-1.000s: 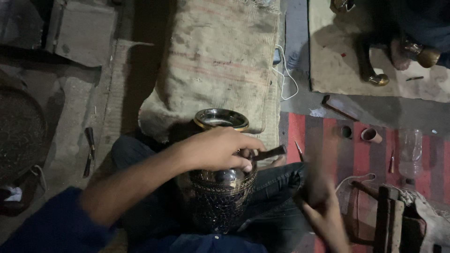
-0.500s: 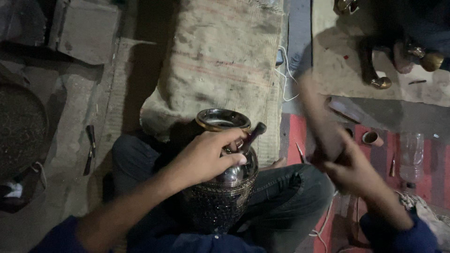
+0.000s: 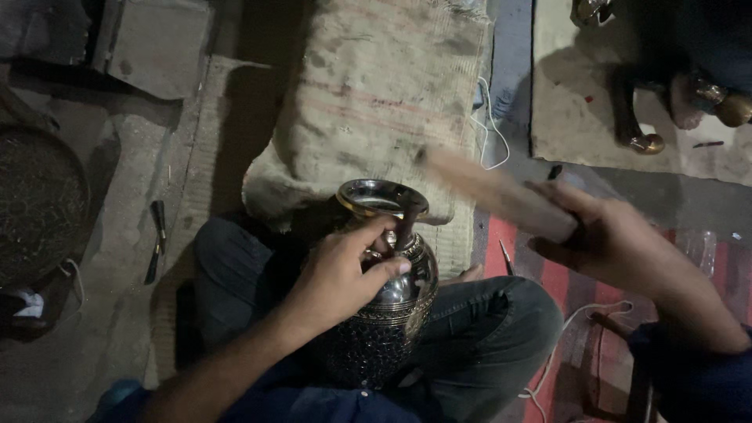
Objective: The person holds a silver metal vessel in their left hand and repeatedly strikes its upper rim with a wooden mallet in their right hand. They rotate the vessel periodically to work around the circumference.
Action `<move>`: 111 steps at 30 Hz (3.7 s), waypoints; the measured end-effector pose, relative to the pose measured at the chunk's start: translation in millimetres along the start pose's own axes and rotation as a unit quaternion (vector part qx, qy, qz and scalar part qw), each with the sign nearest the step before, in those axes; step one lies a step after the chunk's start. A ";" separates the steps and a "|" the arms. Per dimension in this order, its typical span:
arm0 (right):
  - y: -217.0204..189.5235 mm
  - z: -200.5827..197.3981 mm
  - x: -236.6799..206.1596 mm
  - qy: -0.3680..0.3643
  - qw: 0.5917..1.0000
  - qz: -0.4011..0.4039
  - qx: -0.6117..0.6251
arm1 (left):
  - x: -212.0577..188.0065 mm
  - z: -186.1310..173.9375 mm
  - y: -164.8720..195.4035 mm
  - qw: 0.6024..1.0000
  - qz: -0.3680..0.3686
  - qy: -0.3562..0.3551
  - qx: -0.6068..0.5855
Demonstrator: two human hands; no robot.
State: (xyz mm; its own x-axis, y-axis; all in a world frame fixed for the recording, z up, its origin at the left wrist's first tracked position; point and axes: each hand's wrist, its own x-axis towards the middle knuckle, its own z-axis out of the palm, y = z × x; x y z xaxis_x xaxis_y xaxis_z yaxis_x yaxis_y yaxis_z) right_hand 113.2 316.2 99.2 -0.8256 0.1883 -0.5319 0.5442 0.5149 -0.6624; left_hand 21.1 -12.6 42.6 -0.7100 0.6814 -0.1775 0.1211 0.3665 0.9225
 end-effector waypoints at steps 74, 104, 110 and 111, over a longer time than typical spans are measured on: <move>137.5 160.3 -113.2 0.319 0.911 0.035 0.259 | 58.3 -7.0 25.2 0.925 0.125 -0.347 0.092; 115.8 188.1 -124.0 0.314 0.942 0.074 -0.089 | 67.0 -16.0 19.8 0.894 0.166 -0.404 0.102; 115.5 194.7 -123.2 0.379 0.923 -0.006 -0.060 | 63.5 -18.1 22.5 0.879 0.152 -0.439 0.111; 113.8 195.8 -122.2 0.393 0.919 0.011 0.019 | 63.7 -17.9 23.2 0.875 0.142 -0.445 0.130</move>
State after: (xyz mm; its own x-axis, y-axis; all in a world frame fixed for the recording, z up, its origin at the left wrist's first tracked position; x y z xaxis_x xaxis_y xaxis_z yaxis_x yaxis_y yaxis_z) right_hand 305.3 188.1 -14.4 -0.6596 0.7515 -0.0100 0.5536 0.4768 -0.6828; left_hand -33.7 28.0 58.8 0.1812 0.9490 -0.2581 0.4408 0.1562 0.8839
